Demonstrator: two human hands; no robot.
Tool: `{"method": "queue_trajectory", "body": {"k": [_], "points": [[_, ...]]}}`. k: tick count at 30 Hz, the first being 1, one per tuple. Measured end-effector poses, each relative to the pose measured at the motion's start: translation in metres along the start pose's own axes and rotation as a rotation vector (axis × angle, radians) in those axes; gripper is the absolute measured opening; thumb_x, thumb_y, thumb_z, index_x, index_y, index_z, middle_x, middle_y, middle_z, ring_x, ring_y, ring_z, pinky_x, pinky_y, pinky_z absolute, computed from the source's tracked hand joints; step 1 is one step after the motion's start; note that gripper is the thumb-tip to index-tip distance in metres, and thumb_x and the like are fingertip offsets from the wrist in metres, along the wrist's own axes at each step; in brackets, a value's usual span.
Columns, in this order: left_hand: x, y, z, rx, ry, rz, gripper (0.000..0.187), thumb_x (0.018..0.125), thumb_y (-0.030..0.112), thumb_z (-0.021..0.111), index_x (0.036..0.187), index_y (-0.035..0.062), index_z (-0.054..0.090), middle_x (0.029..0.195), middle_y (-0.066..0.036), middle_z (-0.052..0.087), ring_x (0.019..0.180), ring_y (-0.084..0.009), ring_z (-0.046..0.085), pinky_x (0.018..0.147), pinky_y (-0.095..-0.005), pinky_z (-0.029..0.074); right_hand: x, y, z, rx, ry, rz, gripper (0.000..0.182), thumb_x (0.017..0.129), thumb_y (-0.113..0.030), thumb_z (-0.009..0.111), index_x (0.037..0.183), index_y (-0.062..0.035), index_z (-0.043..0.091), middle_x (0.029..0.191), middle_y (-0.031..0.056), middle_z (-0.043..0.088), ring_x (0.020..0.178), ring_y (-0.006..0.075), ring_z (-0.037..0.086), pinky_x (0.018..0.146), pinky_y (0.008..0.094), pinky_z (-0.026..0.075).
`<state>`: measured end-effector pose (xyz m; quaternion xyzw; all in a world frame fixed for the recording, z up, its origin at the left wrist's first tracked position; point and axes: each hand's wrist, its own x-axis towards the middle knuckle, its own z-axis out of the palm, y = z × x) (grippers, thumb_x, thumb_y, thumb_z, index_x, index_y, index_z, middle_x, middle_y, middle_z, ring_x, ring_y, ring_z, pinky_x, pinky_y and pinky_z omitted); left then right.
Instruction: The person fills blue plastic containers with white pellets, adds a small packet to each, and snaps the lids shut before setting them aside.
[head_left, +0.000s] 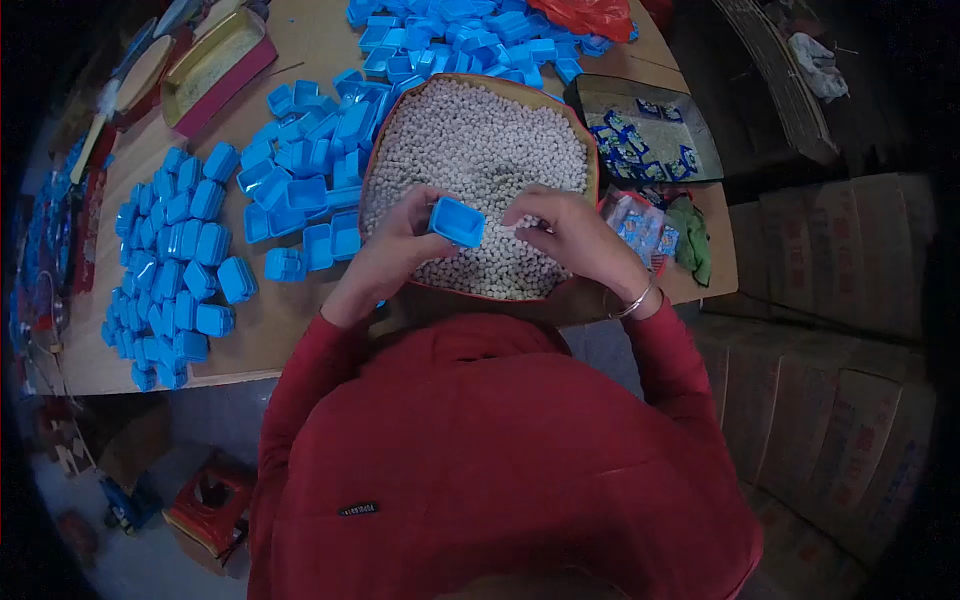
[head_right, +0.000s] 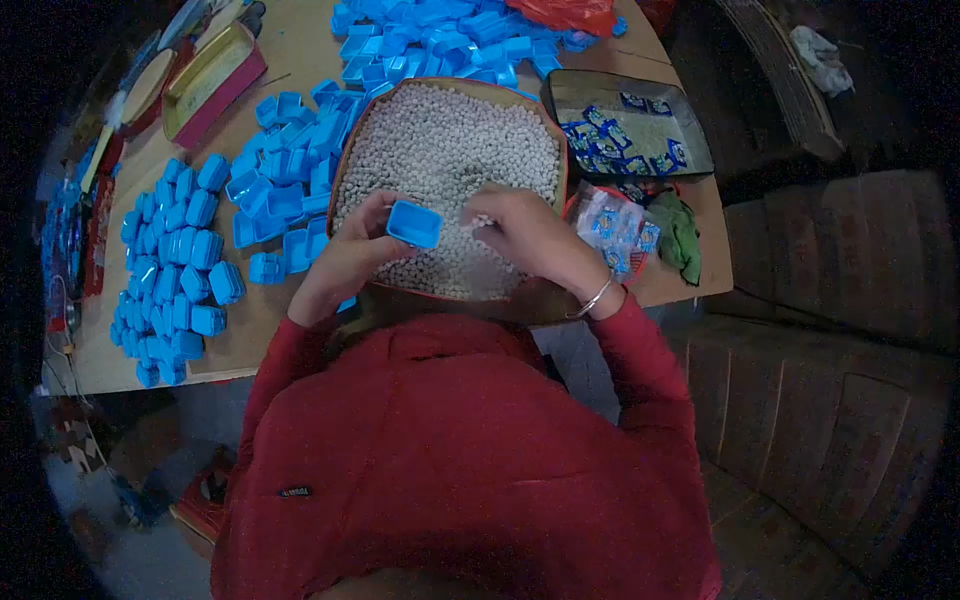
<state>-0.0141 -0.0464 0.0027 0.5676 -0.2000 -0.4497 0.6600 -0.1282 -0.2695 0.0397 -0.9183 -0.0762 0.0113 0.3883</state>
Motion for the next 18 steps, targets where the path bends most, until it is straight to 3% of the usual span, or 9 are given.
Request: {"method": "queue_trajectory", "body": {"k": [4, 7, 11, 14, 18], "points": [[0.007, -0.011, 0.007, -0.107, -0.054, -0.014, 0.048, 0.078, -0.007, 0.065, 0.121, 0.0059, 0.048, 0.109, -0.005, 0.06, 0.1, -0.0151, 0.06, 0.089, -0.0316, 0.05, 0.023, -0.031, 0.014, -0.008, 0.133, -0.147, 0.028, 0.077, 0.006, 0.065, 0.103, -0.0017, 0.061, 0.097, 0.0134, 0.059, 0.088, 0.0292, 0.063, 0.073, 0.033, 0.051], [0.006, -0.013, 0.004, -0.168, -0.05, 0.01, 0.048, 0.078, -0.008, 0.065, 0.121, 0.0061, 0.047, 0.109, -0.005, 0.06, 0.1, -0.0157, 0.06, 0.088, -0.0316, 0.051, 0.025, -0.03, 0.016, 0.091, 0.187, -0.122, 0.028, 0.078, 0.007, 0.065, 0.105, -0.0008, 0.061, 0.097, 0.0116, 0.06, 0.089, 0.0254, 0.063, 0.072, 0.0315, 0.051], [0.002, -0.006, 0.003, -0.301, -0.076, -0.013, 0.049, 0.078, -0.009, 0.065, 0.122, 0.0061, 0.047, 0.109, -0.005, 0.059, 0.101, -0.016, 0.061, 0.087, -0.0314, 0.052, 0.004, -0.012, 0.004, 0.145, 0.206, 0.114, 0.025, 0.081, 0.007, 0.063, 0.105, -0.0002, 0.061, 0.101, 0.0082, 0.06, 0.093, 0.0176, 0.063, 0.074, 0.0282, 0.051], [0.005, -0.007, 0.001, -0.324, -0.08, -0.042, 0.05, 0.078, -0.01, 0.064, 0.122, 0.0066, 0.047, 0.109, -0.005, 0.059, 0.101, -0.0157, 0.061, 0.087, -0.0315, 0.052, -0.005, -0.012, 0.0, 0.149, 0.22, 0.141, 0.027, 0.08, 0.007, 0.064, 0.106, -0.0007, 0.061, 0.103, 0.0093, 0.06, 0.096, 0.019, 0.063, 0.076, 0.0281, 0.052], [0.01, -0.011, 0.0, -0.258, -0.146, -0.042, 0.046, 0.082, -0.006, 0.064, 0.123, 0.0062, 0.046, 0.111, -0.005, 0.059, 0.101, -0.0147, 0.061, 0.088, -0.0295, 0.052, 0.014, -0.034, 0.013, 0.204, 0.199, -0.15, 0.03, 0.081, 0.006, 0.064, 0.109, -0.0014, 0.06, 0.108, 0.0123, 0.06, 0.098, 0.0254, 0.063, 0.081, 0.0307, 0.051]]}}
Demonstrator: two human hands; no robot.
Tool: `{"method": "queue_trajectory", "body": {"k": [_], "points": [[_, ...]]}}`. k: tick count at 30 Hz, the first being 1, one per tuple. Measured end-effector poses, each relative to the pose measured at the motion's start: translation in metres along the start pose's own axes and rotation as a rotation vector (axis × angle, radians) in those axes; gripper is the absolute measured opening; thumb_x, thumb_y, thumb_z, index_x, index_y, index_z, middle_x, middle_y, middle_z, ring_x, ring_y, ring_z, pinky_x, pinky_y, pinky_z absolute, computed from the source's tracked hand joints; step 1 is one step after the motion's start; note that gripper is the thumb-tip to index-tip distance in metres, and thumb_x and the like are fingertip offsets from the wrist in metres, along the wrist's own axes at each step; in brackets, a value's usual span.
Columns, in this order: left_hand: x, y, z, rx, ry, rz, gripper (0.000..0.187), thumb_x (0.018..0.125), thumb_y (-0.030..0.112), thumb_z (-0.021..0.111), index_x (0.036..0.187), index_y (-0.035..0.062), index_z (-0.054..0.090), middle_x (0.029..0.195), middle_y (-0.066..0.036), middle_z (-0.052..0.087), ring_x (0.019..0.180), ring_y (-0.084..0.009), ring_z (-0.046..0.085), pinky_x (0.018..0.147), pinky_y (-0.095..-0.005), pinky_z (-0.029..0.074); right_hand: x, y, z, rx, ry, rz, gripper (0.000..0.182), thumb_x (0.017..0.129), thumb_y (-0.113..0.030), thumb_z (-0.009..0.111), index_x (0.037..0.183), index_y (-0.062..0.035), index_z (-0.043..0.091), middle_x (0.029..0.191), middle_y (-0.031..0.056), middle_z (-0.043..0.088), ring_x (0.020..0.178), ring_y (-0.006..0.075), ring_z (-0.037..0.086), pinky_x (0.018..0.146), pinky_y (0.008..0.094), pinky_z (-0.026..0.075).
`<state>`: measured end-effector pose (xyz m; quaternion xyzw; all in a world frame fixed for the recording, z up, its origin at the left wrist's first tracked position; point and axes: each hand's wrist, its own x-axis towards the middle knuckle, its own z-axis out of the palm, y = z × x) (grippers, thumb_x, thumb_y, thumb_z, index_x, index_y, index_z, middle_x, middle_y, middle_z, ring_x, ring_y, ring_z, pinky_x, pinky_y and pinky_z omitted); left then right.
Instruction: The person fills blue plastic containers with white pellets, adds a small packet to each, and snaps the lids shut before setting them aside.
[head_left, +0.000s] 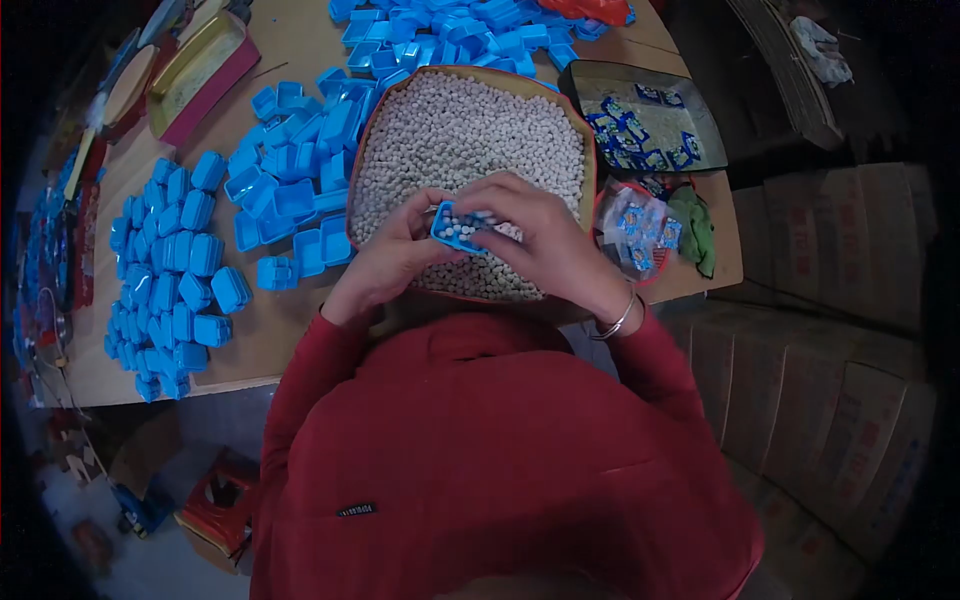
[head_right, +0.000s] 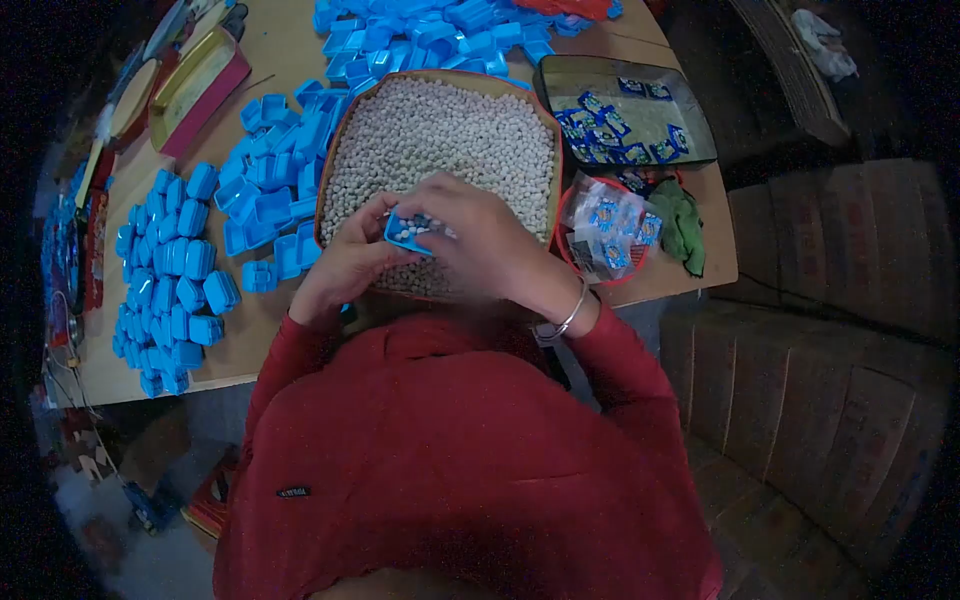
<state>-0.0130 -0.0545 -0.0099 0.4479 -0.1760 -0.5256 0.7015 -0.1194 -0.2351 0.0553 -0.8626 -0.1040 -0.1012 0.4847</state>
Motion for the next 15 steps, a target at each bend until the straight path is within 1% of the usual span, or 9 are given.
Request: {"method": "queue_trajectory", "body": {"k": [3, 4, 6, 7, 10, 11, 12, 14, 15], "points": [[-0.003, 0.005, 0.005, -0.061, 0.059, -0.026, 0.05, 0.08, -0.01, 0.063, 0.123, 0.0082, 0.047, 0.108, -0.004, 0.059, 0.1, -0.015, 0.061, 0.088, -0.0315, 0.053, 0.004, 0.004, 0.002, -0.009, 0.047, -0.004, 0.028, 0.081, 0.005, 0.064, 0.109, -0.0008, 0.061, 0.11, 0.0134, 0.061, 0.1, 0.0274, 0.062, 0.084, 0.0318, 0.05], [-0.004, 0.006, 0.004, -0.061, 0.055, -0.019, 0.05, 0.08, -0.009, 0.063, 0.124, 0.0083, 0.047, 0.109, -0.004, 0.06, 0.1, -0.0149, 0.061, 0.088, -0.0316, 0.053, 0.003, 0.007, -0.003, -0.083, 0.067, 0.031, 0.025, 0.083, 0.003, 0.062, 0.107, -0.0005, 0.061, 0.109, 0.0137, 0.062, 0.101, 0.0285, 0.062, 0.085, 0.0323, 0.049], [-0.006, 0.005, 0.002, -0.066, 0.043, -0.008, 0.051, 0.08, -0.009, 0.063, 0.125, 0.0083, 0.046, 0.109, -0.004, 0.06, 0.101, -0.0148, 0.061, 0.088, -0.0319, 0.053, -0.007, 0.021, -0.013, -0.113, 0.089, 0.14, 0.021, 0.085, 0.002, 0.061, 0.105, -0.0003, 0.062, 0.108, 0.0134, 0.062, 0.102, 0.0291, 0.062, 0.086, 0.0324, 0.049], [-0.006, 0.005, 0.0, -0.089, 0.032, -0.016, 0.051, 0.08, -0.008, 0.063, 0.125, 0.0084, 0.046, 0.11, -0.004, 0.06, 0.101, -0.0152, 0.061, 0.089, -0.0321, 0.053, -0.014, 0.025, -0.014, -0.179, 0.109, 0.206, 0.021, 0.083, 0.0, 0.062, 0.104, -0.001, 0.063, 0.107, 0.0141, 0.062, 0.103, 0.0303, 0.06, 0.086, 0.0342, 0.048], [-0.005, 0.006, -0.004, -0.17, 0.001, -0.025, 0.052, 0.08, -0.007, 0.064, 0.125, 0.0085, 0.046, 0.111, -0.005, 0.06, 0.102, -0.0165, 0.062, 0.09, -0.0326, 0.052, -0.04, 0.047, -0.009, -0.509, -0.084, 0.166, 0.015, 0.079, -0.003, 0.062, 0.094, -0.0012, 0.062, 0.094, 0.016, 0.058, 0.091, 0.0347, 0.057, 0.079, 0.0424, 0.048], [-0.005, 0.008, -0.004, -0.207, -0.006, -0.024, 0.052, 0.08, -0.007, 0.065, 0.125, 0.0085, 0.046, 0.111, -0.005, 0.06, 0.102, -0.0171, 0.062, 0.09, -0.0327, 0.052, -0.043, 0.047, -0.002, -0.513, -0.047, 0.132, 0.01, 0.078, -0.005, 0.062, 0.087, -0.002, 0.062, 0.088, 0.0163, 0.055, 0.09, 0.035, 0.054, 0.076, 0.0443, 0.046], [-0.006, 0.01, -0.004, -0.242, -0.011, -0.023, 0.052, 0.08, -0.006, 0.066, 0.125, 0.0085, 0.045, 0.112, -0.005, 0.06, 0.103, -0.0177, 0.062, 0.09, -0.0327, 0.052, -0.045, 0.049, 0.0, -0.523, -0.06, 0.15, 0.009, 0.078, -0.005, 0.063, 0.086, -0.0021, 0.062, 0.089, 0.0163, 0.055, 0.089, 0.0353, 0.055, 0.076, 0.044, 0.046], [-0.006, 0.011, -0.004, -0.251, -0.01, -0.007, 0.05, 0.081, -0.007, 0.064, 0.125, 0.0063, 0.046, 0.111, -0.006, 0.061, 0.1, -0.0177, 0.063, 0.087, -0.0318, 0.054, -0.047, 0.054, 0.002, -0.541, -0.088, 0.184, 0.007, 0.078, -0.005, 0.063, 0.084, -0.0022, 0.062, 0.09, 0.0164, 0.056, 0.089, 0.0358, 0.055, 0.075, 0.0433, 0.046], [-0.006, 0.011, -0.004, -0.256, -0.008, 0.002, 0.049, 0.081, -0.008, 0.063, 0.125, 0.0052, 0.046, 0.111, -0.006, 0.061, 0.099, -0.0177, 0.064, 0.085, -0.0314, 0.055, -0.046, 0.055, 0.002, -0.518, -0.082, 0.189, 0.007, 0.078, -0.005, 0.064, 0.085, -0.0028, 0.062, 0.088, 0.0151, 0.057, 0.087, 0.0351, 0.056, 0.075, 0.0427, 0.046]]}}
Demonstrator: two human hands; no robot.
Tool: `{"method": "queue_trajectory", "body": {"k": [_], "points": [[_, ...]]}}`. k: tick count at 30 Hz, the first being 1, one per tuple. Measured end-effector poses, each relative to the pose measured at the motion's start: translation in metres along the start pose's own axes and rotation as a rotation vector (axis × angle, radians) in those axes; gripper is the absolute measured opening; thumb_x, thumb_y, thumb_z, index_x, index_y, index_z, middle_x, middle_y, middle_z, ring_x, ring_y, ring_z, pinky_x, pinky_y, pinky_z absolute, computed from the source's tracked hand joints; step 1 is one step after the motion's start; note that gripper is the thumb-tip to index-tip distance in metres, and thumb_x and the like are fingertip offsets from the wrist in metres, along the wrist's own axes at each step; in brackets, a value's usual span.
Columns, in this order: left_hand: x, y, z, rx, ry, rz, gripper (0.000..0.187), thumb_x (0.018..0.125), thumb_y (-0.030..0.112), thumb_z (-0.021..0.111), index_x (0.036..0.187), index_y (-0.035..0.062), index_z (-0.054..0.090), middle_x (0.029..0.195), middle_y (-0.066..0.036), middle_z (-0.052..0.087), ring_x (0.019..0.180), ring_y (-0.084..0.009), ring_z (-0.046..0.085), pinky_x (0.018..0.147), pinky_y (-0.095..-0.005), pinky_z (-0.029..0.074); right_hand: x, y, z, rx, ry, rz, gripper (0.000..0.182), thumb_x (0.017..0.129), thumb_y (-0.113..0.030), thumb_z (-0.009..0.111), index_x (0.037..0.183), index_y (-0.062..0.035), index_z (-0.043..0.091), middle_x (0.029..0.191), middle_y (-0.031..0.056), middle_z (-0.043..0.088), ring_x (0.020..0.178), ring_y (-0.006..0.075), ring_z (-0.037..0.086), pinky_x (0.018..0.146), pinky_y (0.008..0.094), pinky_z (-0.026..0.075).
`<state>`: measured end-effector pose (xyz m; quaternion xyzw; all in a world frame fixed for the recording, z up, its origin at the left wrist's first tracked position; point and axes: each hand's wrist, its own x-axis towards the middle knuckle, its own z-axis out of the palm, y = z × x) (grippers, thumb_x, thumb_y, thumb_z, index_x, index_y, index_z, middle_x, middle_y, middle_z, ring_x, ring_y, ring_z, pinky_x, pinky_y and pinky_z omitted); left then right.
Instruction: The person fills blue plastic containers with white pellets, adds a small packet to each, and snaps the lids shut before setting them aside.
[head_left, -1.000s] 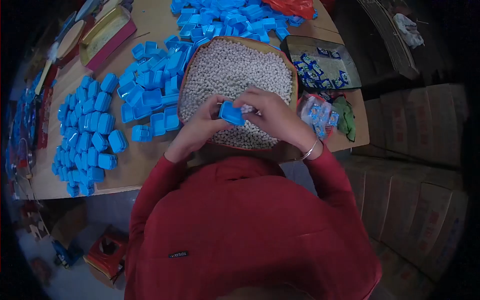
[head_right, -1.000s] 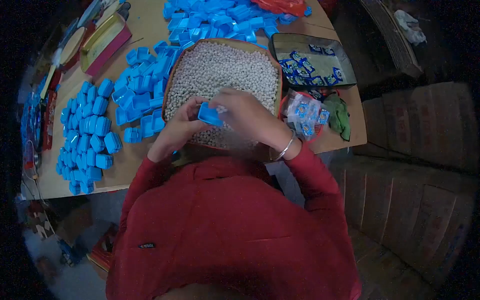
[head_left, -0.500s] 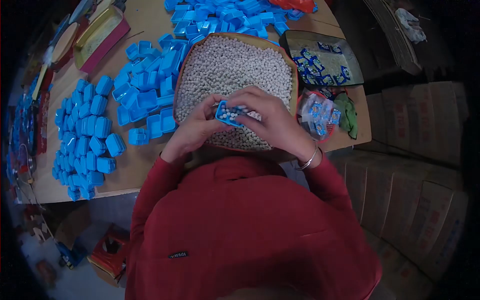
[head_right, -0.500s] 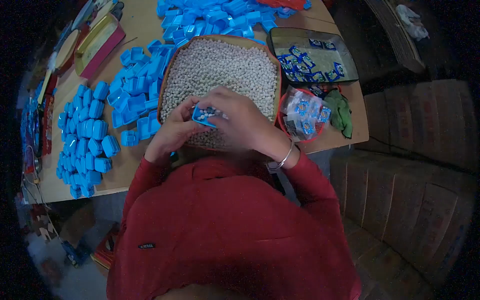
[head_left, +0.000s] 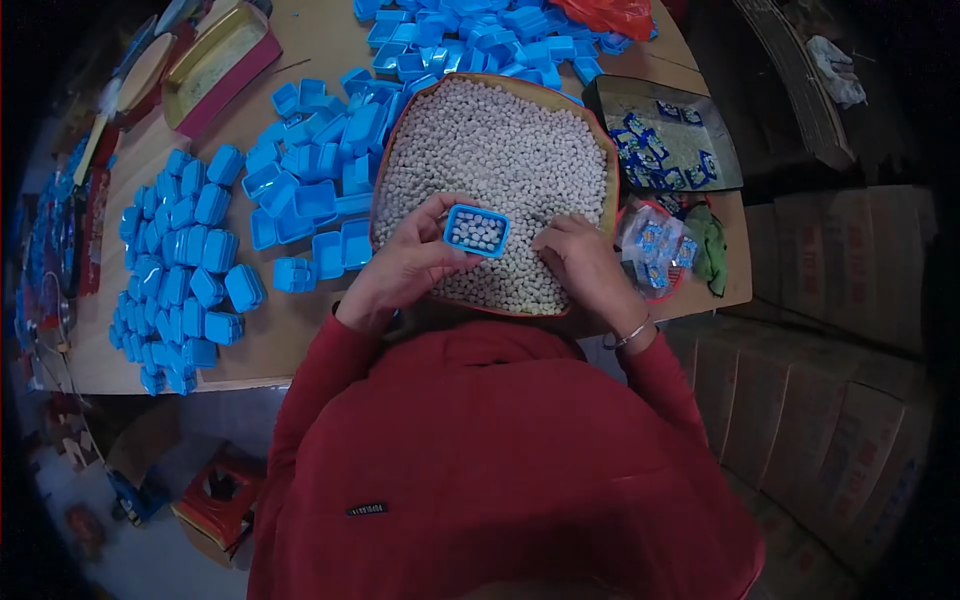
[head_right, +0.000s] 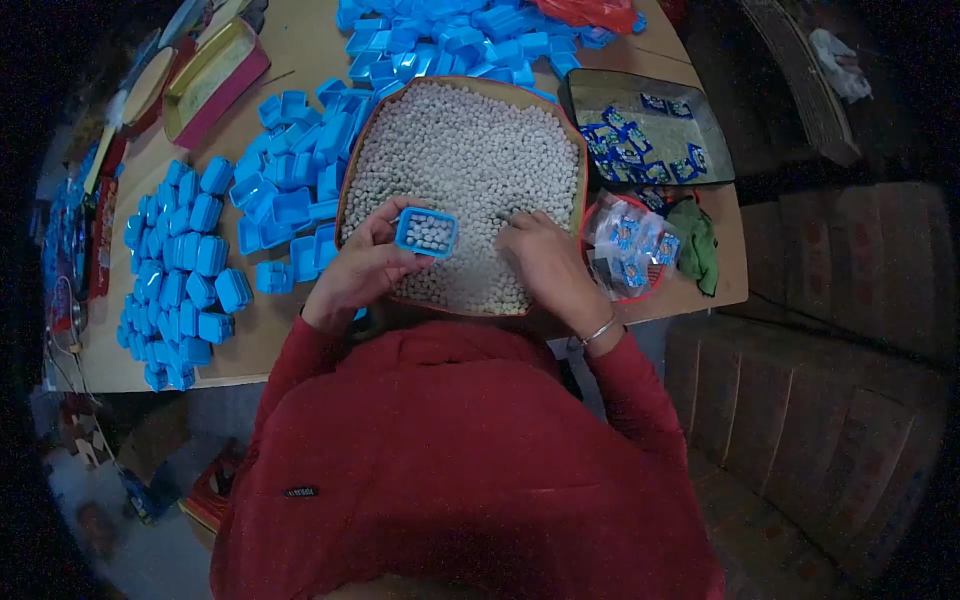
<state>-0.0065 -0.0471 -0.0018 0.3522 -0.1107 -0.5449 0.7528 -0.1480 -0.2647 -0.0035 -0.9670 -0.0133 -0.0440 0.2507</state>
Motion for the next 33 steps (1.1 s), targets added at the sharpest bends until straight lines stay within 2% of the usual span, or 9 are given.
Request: {"method": "queue_trajectory", "body": {"k": [6, 11, 17, 21, 25, 28, 29, 31, 33], "points": [[0.006, -0.016, -0.009, 0.325, 0.203, 0.049, 0.033, 0.085, -0.002, 0.063, 0.114, 0.0059, 0.051, 0.102, -0.005, 0.061, 0.086, -0.0135, 0.064, 0.072, -0.0264, 0.056, 0.006, -0.001, -0.004, 0.022, -0.031, -0.03, 0.009, 0.077, -0.002, 0.065, 0.085, -0.0029, 0.063, 0.081, 0.0133, 0.059, 0.082, 0.0337, 0.059, 0.073, 0.0414, 0.047], [0.006, -0.014, -0.005, 0.144, 0.265, 0.06, 0.024, 0.089, 0.004, 0.06, 0.112, 0.0072, 0.052, 0.099, -0.003, 0.059, 0.085, -0.0113, 0.062, 0.069, -0.0256, 0.056, 0.003, 0.0, -0.005, 0.031, -0.03, -0.02, 0.01, 0.076, 0.002, 0.063, 0.085, -0.001, 0.063, 0.082, 0.0136, 0.06, 0.082, 0.0323, 0.06, 0.071, 0.0386, 0.048], [0.01, -0.016, -0.005, 0.089, 0.193, 0.03, 0.02, 0.098, 0.02, 0.052, 0.114, 0.0072, 0.052, 0.104, -0.002, 0.057, 0.092, -0.011, 0.061, 0.071, -0.0266, 0.056, 0.025, -0.035, -0.021, 0.424, 0.128, 0.013, 0.009, 0.075, 0.003, 0.063, 0.084, -0.0005, 0.061, 0.08, 0.0149, 0.058, 0.077, 0.0333, 0.06, 0.067, 0.0387, 0.047], [0.011, -0.014, -0.007, 0.054, 0.147, 0.013, 0.024, 0.101, 0.026, 0.047, 0.115, 0.0069, 0.052, 0.104, -0.002, 0.057, 0.095, -0.0112, 0.061, 0.074, -0.0286, 0.056, 0.043, -0.046, -0.013, 0.562, 0.203, -0.049, 0.017, 0.077, 0.0, 0.065, 0.094, 0.0, 0.063, 0.092, 0.0159, 0.06, 0.083, 0.0317, 0.061, 0.07, 0.0372, 0.048], [0.007, -0.013, -0.007, 0.038, 0.188, 0.015, 0.024, 0.1, 0.024, 0.048, 0.116, 0.0061, 0.053, 0.103, -0.003, 0.059, 0.096, -0.0126, 0.061, 0.076, -0.0294, 0.056, 0.026, -0.018, -0.027, 0.175, 0.223, 0.026, 0.017, 0.079, 0.001, 0.062, 0.097, -0.0001, 0.062, 0.097, 0.0131, 0.06, 0.089, 0.0332, 0.061, 0.074, 0.0401, 0.049], [0.009, -0.015, -0.002, 0.15, 0.22, 0.092, 0.022, 0.098, 0.018, 0.052, 0.116, 0.0057, 0.053, 0.104, -0.004, 0.059, 0.094, -0.0131, 0.062, 0.076, -0.0287, 0.056, 0.001, 0.002, -0.012, -0.093, -0.059, -0.025, 0.01, 0.078, -0.005, 0.058, 0.087, -0.0022, 0.062, 0.092, 0.0146, 0.058, 0.089, 0.034, 0.059, 0.078, 0.0425, 0.048], [0.007, -0.01, 0.005, 0.163, 0.215, 0.036, 0.024, 0.093, 0.012, 0.059, 0.115, 0.0055, 0.055, 0.102, -0.004, 0.061, 0.09, -0.0125, 0.062, 0.074, -0.0278, 0.055, -0.004, 0.009, -0.005, -0.054, 0.024, -0.074, 0.014, 0.082, -0.009, 0.066, 0.093, -0.0014, 0.063, 0.097, 0.0141, 0.062, 0.089, 0.0339, 0.062, 0.078, 0.0411, 0.05], [0.007, -0.01, 0.005, 0.518, 0.257, 0.007, 0.027, 0.088, 0.009, 0.065, 0.113, 0.0054, 0.055, 0.1, -0.004, 0.062, 0.087, -0.0116, 0.062, 0.075, -0.0263, 0.055, 0.0, 0.002, -0.024, 0.059, -0.029, -0.007, 0.013, 0.082, -0.008, 0.065, 0.092, -0.0003, 0.063, 0.096, 0.0145, 0.063, 0.089, 0.0343, 0.061, 0.078, 0.0401, 0.05], [0.005, -0.011, 0.012, 0.548, 0.285, 0.013, 0.023, 0.086, 0.008, 0.065, 0.107, 0.007, 0.055, 0.095, -0.002, 0.062, 0.083, -0.0094, 0.061, 0.067, -0.0233, 0.052, 0.009, 0.013, -0.042, 0.035, 0.121, 0.045, 0.012, 0.082, -0.008, 0.065, 0.091, 0.0007, 0.062, 0.092, 0.0149, 0.062, 0.087, 0.0355, 0.061, 0.076, 0.039, 0.049]]}}
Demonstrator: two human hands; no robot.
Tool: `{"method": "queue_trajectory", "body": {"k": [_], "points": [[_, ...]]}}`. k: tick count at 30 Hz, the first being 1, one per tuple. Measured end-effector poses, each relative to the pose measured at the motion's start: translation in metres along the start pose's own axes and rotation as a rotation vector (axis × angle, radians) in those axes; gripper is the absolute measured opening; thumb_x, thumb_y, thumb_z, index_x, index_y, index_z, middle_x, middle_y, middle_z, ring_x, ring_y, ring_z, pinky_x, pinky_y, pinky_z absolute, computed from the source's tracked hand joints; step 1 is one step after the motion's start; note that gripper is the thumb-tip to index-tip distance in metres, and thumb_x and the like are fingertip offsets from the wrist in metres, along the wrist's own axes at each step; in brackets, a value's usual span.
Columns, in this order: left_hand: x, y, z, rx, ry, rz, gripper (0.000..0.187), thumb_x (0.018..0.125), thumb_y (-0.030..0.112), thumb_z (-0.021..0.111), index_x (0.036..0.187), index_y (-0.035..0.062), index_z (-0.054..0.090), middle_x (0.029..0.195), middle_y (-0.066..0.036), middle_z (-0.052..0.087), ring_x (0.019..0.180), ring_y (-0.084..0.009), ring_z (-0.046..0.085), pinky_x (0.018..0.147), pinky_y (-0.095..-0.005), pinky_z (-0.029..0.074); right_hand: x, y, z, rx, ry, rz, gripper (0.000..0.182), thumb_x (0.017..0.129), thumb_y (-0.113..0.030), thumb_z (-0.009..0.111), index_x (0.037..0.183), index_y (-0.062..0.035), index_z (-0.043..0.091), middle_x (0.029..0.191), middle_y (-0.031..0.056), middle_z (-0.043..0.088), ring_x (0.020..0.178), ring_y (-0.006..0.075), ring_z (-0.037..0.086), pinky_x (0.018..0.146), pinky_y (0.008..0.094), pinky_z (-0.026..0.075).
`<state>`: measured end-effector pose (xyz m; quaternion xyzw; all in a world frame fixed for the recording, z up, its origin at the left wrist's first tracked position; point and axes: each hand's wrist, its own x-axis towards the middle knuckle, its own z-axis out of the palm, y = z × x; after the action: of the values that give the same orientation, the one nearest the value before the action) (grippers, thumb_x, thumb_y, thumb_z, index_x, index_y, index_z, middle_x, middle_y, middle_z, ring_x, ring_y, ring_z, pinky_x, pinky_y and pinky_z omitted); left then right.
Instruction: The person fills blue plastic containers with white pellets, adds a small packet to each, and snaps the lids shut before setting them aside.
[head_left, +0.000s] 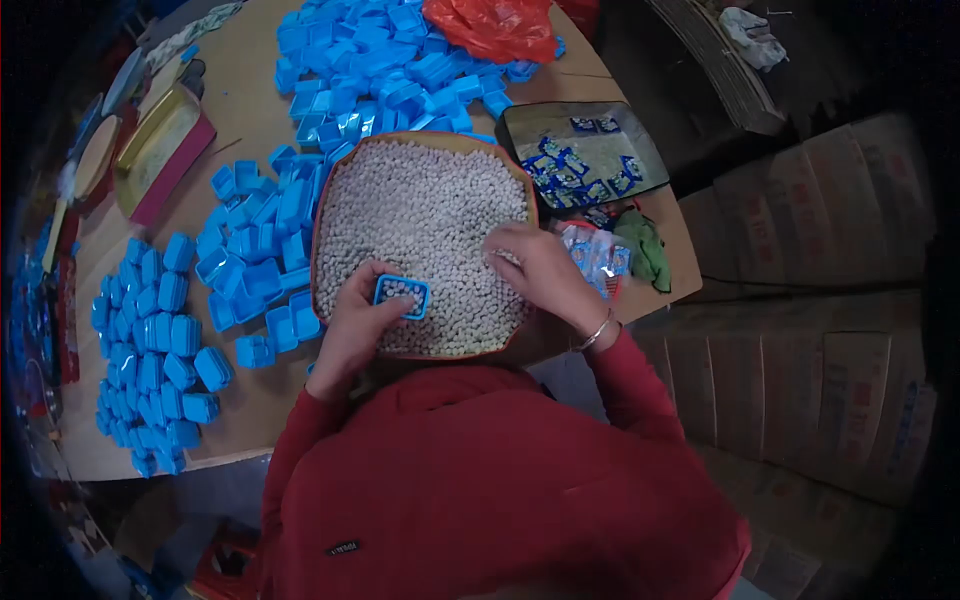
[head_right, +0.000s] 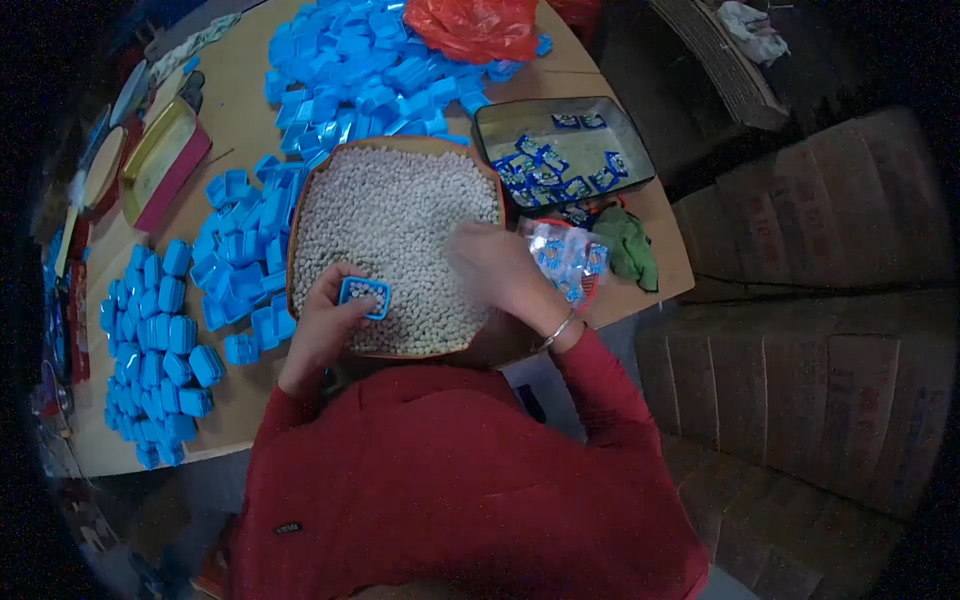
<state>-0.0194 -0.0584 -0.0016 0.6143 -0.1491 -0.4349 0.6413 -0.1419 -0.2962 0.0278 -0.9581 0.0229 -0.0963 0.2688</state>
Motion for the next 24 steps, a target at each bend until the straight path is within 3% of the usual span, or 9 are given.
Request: {"method": "queue_trajectory", "body": {"k": [3, 5, 8, 11, 14, 17, 20, 23, 24], "points": [[0.004, -0.011, -0.001, -0.134, 0.056, 0.007, 0.017, 0.088, 0.007, 0.063, 0.104, 0.0093, 0.056, 0.092, 0.0, 0.062, 0.08, -0.0066, 0.06, 0.059, -0.0217, 0.049, 0.024, 0.026, -0.028, -0.044, 0.223, 0.059, 0.011, 0.081, -0.005, 0.063, 0.091, 0.0002, 0.063, 0.089, 0.0169, 0.063, 0.083, 0.0374, 0.061, 0.071, 0.0402, 0.049], [-0.003, 0.004, -0.001, -0.065, 0.137, -0.086, 0.017, 0.089, 0.008, 0.064, 0.105, 0.0097, 0.057, 0.091, 0.001, 0.061, 0.082, -0.0071, 0.06, 0.06, -0.0225, 0.051, 0.054, 0.024, -0.045, -0.089, 0.23, 0.09, 0.012, 0.081, -0.003, 0.062, 0.092, -0.0003, 0.066, 0.089, 0.0182, 0.063, 0.082, 0.0381, 0.062, 0.071, 0.0404, 0.05], [-0.007, -0.006, -0.003, -0.18, 0.126, 0.119, 0.016, 0.09, 0.011, 0.063, 0.104, 0.0081, 0.057, 0.09, 0.001, 0.059, 0.081, -0.0071, 0.059, 0.061, -0.0227, 0.052, 0.096, -0.008, -0.037, 0.223, 0.09, 0.114, 0.012, 0.082, -0.002, 0.064, 0.093, 0.0009, 0.066, 0.087, 0.0157, 0.064, 0.075, 0.0301, 0.065, 0.069, 0.0346, 0.05], [-0.034, 0.01, -0.008, -0.197, 0.147, 0.168, 0.017, 0.091, 0.012, 0.063, 0.105, 0.0075, 0.055, 0.093, 0.0, 0.06, 0.082, -0.0055, 0.059, 0.061, -0.0217, 0.052, 0.137, -0.044, -0.001, 0.259, -0.081, -0.221, 0.01, 0.081, -0.003, 0.065, 0.091, -0.0006, 0.066, 0.087, 0.0136, 0.063, 0.076, 0.0276, 0.063, 0.068, 0.0347, 0.049], [-0.059, 0.011, -0.031, -0.222, 0.227, 0.237, 0.022, 0.091, 0.013, 0.064, 0.109, 0.0075, 0.053, 0.094, 0.0, 0.061, 0.084, -0.0055, 0.059, 0.062, -0.0217, 0.052, 0.194, -0.07, 0.051, 0.211, -0.148, -0.491, 0.008, 0.08, -0.006, 0.064, 0.087, -0.0026, 0.065, 0.09, 0.012, 0.062, 0.083, 0.0319, 0.061, 0.07, 0.0404, 0.049], [-0.095, 0.01, -0.058, -0.274, 0.416, 0.171, 0.019, 0.09, 0.007, 0.062, 0.107, 0.0062, 0.055, 0.094, -0.002, 0.062, 0.083, -0.009, 0.061, 0.068, -0.0244, 0.052, 0.248, -0.107, 0.111, 0.123, -0.147, -0.559, 0.008, 0.081, -0.009, 0.065, 0.087, -0.0042, 0.066, 0.086, 0.0114, 0.063, 0.085, 0.0321, 0.062, 0.071, 0.0413, 0.049], [-0.128, -0.014, -0.086, -0.317, 0.578, 0.227, 0.016, 0.09, 0.009, 0.062, 0.104, 0.0071, 0.055, 0.092, -0.001, 0.061, 0.081, -0.0068, 0.061, 0.062, -0.0214, 0.052, 0.311, -0.13, 0.176, -0.169, -0.072, -0.677, 0.017, 0.081, -0.02, 0.066, 0.09, -0.0066, 0.069, 0.089, 0.0122, 0.064, 0.087, 0.0315, 0.063, 0.074, 0.0416, 0.051], [-0.154, -0.027, -0.105, -0.427, 0.707, 0.21, 0.012, 0.091, 0.008, 0.061, 0.102, 0.0078, 0.056, 0.09, -0.001, 0.061, 0.079, -0.0064, 0.061, 0.062, -0.0206, 0.051, 0.355, -0.134, 0.212, -0.097, 0.106, -0.565, 0.024, 0.077, -0.027, 0.07, 0.088, -0.0062, 0.07, 0.086, 0.0139, 0.066, 0.082, 0.0317, 0.065, 0.074, 0.0412, 0.052], [-0.158, -0.033, -0.113, -0.445, 0.721, 0.197, 0.013, 0.091, 0.009, 0.061, 0.103, 0.0085, 0.056, 0.091, -0.001, 0.062, 0.078, -0.0059, 0.062, 0.062, -0.0201, 0.051, 0.37, -0.126, 0.221, -0.099, -0.017, -0.445, 0.021, 0.075, -0.025, 0.069, 0.086, -0.0066, 0.071, 0.088, 0.0149, 0.067, 0.083, 0.0331, 0.065, 0.075, 0.0432, 0.052]]}}
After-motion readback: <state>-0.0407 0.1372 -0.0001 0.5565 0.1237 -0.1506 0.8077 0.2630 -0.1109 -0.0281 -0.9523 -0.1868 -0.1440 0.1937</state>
